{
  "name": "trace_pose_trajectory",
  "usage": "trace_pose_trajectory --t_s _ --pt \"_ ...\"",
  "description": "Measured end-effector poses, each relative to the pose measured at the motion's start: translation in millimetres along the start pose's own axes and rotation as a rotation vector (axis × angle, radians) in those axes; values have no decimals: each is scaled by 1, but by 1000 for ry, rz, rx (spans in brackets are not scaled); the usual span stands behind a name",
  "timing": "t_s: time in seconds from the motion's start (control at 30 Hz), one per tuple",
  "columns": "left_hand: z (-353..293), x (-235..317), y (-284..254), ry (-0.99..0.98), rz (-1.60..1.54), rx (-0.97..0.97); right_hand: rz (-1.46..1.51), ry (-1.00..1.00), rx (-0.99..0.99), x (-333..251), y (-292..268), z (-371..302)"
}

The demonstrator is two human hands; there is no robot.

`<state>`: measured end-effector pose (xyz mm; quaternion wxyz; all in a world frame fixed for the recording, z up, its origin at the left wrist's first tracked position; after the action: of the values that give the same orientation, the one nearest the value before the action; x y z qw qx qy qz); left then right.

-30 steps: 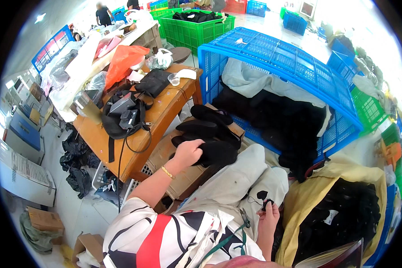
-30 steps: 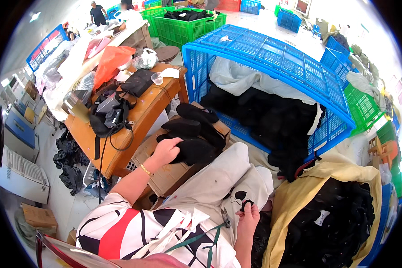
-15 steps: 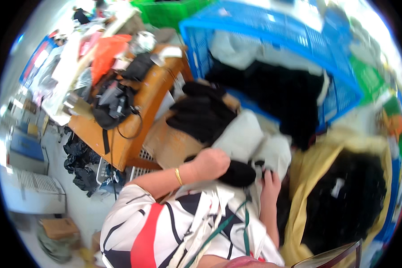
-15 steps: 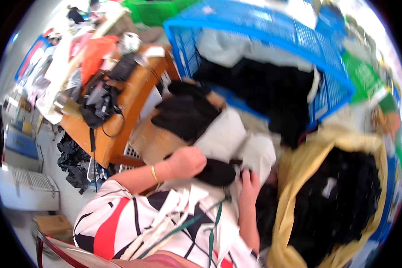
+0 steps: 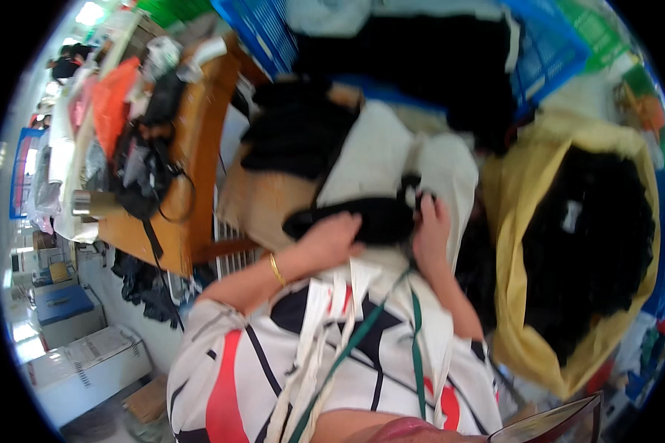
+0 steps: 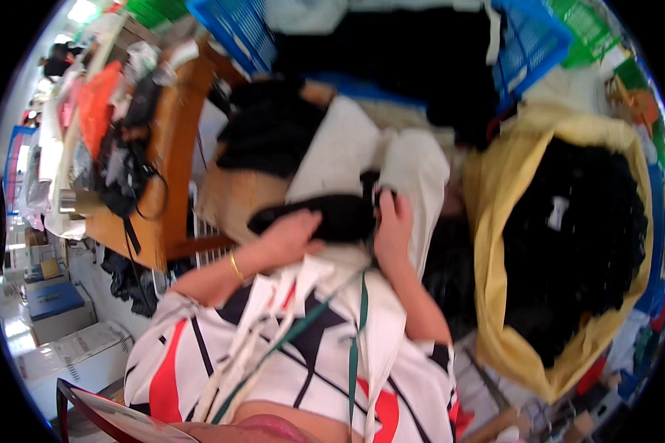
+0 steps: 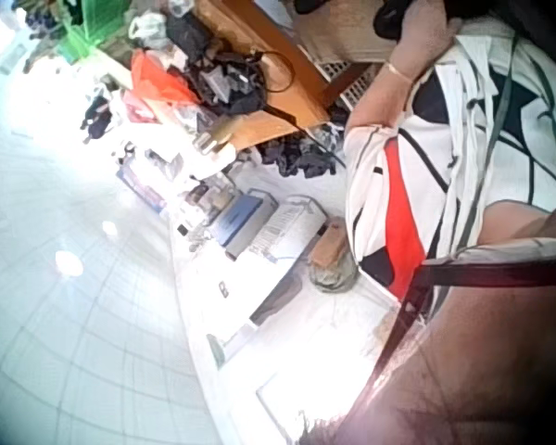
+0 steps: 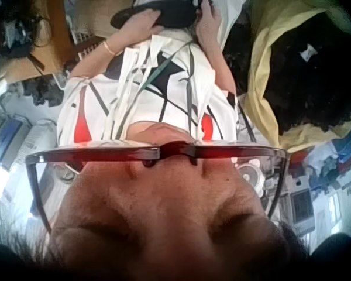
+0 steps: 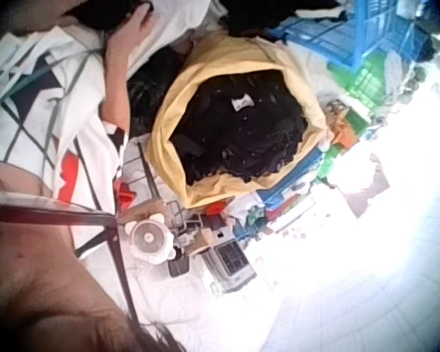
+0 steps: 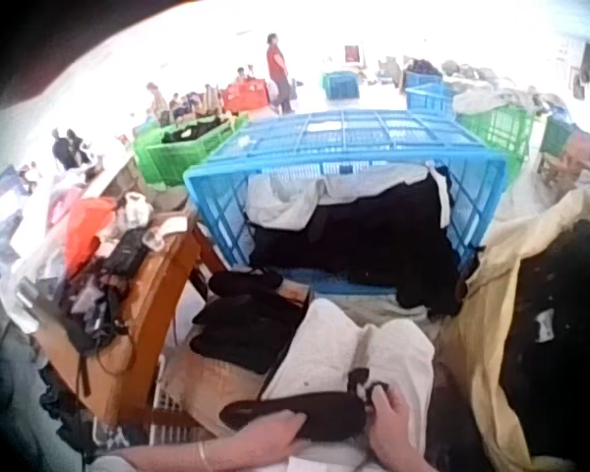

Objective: The person sits on the floor in a workshop and hand-sews a black shoe using a needle and thread. They repeatedly pull the thread through the shoe's sole and upper, occasionally adjusting the shoe's position on their lap.

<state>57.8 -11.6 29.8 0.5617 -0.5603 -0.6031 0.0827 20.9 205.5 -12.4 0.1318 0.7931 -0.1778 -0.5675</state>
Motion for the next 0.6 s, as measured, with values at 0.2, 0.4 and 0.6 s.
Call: trace_pose_trajectory --t_s 0.2,0.4,0.6 --pt "4 -1 19 125 -1201 -8 -40 -181 -63 -3 33 0" --pt "15 20 4 -251 -1130 15 -83 -199 -109 2 36 5" --pt "28 28 0 -286 -1233 154 -217 -242 -116 -20 40 18"
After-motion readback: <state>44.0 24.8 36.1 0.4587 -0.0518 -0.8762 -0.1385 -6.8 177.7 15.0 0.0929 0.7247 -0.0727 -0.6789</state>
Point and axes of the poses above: each hand's wrist, its own z-axis towards the middle knuckle, its own y-axis out of the palm, x = y × z, the point moved 1 cm from there along z, towards the middle knuckle, and after that the axes turned 8 degrees about -x, right-handed, at the moved point
